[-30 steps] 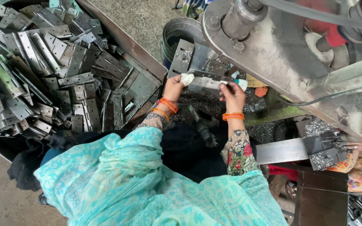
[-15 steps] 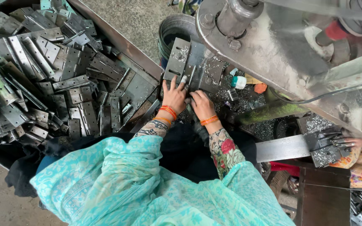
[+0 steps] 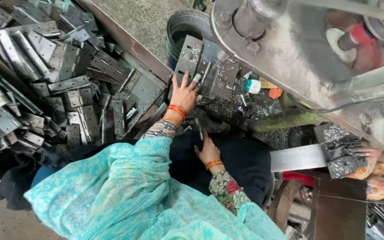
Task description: The person repeatedly picks metal brackets from a bin, places them into a press machine, and operates the lever to process them. The person handles the brackets one at a time, positioning each piece before actuating the machine.
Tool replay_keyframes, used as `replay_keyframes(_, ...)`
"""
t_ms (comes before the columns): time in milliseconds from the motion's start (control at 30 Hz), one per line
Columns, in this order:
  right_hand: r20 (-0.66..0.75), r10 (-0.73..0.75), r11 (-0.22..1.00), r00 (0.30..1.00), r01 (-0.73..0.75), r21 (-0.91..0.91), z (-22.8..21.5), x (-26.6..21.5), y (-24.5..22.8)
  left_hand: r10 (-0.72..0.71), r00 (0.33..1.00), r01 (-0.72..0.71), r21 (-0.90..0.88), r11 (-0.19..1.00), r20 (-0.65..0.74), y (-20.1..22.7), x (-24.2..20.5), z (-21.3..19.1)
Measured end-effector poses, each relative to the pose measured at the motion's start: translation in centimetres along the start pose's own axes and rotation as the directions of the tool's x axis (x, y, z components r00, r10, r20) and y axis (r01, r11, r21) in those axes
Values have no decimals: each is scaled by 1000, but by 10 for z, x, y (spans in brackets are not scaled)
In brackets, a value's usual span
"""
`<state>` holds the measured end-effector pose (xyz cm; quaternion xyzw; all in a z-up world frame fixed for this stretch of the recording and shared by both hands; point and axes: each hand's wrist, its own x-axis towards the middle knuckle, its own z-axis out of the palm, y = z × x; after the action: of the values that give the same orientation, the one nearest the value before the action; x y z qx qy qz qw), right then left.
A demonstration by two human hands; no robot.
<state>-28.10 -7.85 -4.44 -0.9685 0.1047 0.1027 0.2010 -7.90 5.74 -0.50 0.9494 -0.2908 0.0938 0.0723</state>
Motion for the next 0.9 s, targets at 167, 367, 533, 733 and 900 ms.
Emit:
replay_keyframes(167, 75, -5, 996, 997, 12, -94, -35, 28, 12, -74, 996, 72, -42, 997, -49, -1, 12, -3)
replay_keyframes(367, 147, 18, 984, 989, 9, -179, -33, 33, 10, -116, 993, 116, -19, 993, 22, 9, 49, -6)
replay_keyframes(533, -1, 12, 1000, 1000, -12, -2, 11, -2, 15, -109, 990, 107, -24, 994, -86, 8, 39, 6)
replay_keyframes(733, 75, -63, 994, 995, 69, -81, -44, 36, 12, -111, 989, 107, -41, 993, -97, 14, 53, 27)
replay_keyframes(900, 129, 0, 990, 992, 18, -138, -54, 43, -1, -149, 981, 135, -119, 984, -120, 10, 92, 35)
